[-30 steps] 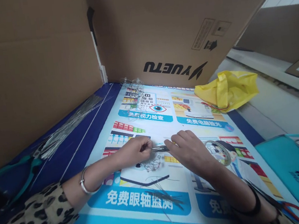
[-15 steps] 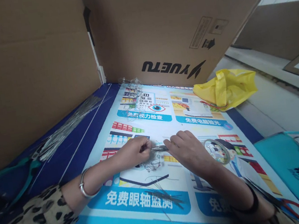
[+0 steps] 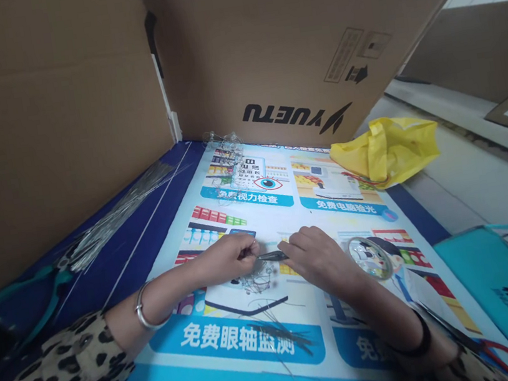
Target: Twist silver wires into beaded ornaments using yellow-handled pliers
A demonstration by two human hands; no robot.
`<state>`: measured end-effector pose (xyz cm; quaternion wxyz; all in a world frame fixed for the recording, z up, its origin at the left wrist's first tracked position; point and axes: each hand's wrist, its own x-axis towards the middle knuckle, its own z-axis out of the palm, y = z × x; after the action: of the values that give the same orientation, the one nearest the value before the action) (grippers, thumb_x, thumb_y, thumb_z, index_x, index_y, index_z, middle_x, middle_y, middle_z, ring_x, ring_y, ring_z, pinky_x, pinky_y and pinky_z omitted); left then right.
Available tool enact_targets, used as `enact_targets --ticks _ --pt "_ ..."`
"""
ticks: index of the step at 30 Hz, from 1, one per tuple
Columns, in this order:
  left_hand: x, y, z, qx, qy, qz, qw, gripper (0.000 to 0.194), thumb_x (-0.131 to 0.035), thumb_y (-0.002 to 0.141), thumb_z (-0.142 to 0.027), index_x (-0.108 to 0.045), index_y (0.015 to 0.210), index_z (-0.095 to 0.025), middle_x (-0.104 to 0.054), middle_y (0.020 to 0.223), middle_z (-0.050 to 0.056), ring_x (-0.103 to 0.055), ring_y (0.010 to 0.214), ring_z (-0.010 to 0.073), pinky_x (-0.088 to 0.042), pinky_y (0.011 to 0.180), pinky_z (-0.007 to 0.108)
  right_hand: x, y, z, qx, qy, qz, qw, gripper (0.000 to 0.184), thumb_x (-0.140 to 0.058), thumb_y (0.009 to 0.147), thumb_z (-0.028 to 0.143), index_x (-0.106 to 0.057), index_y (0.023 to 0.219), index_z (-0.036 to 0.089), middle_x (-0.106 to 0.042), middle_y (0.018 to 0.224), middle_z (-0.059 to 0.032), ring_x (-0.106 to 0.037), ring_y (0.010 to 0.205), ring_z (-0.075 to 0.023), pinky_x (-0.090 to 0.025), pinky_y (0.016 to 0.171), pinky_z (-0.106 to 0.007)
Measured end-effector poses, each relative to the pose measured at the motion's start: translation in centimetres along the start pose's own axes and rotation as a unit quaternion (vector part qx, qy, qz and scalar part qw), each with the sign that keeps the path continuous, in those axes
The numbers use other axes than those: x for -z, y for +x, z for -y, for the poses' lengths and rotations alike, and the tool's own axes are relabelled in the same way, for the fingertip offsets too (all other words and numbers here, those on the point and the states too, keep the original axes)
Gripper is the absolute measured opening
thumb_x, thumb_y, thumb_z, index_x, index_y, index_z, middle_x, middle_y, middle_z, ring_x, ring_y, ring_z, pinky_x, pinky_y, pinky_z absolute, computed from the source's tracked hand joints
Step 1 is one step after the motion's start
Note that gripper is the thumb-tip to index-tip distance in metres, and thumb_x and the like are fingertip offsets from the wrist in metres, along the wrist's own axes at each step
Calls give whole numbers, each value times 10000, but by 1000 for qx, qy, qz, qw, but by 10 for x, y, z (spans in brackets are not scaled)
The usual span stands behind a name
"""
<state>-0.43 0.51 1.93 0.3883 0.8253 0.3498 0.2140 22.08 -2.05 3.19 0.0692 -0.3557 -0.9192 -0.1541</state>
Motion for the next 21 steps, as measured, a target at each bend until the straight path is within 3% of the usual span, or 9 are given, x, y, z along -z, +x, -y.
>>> enact_targets --ticks 9,21 --pt "2 1 1 18 -42 50 998 96 -441 705 -92 -512 720 -155 -468 618 -54 -389 558 76 -296 527 184 2 1 -2 -13 32 22 999 148 -570 839 324 -609 863 183 -556 772 -45 -434 759 -184 -270 691 -307" --pt "11 3 -3 -3 -34 122 992 55 -432 743 -148 -457 696 -160 -438 659 -36 -372 602 95 -285 551 202 7 2 2 11 -31 4 999 51 -554 829 206 -594 848 182 -527 720 -36 -399 713 -180 -239 654 -311"
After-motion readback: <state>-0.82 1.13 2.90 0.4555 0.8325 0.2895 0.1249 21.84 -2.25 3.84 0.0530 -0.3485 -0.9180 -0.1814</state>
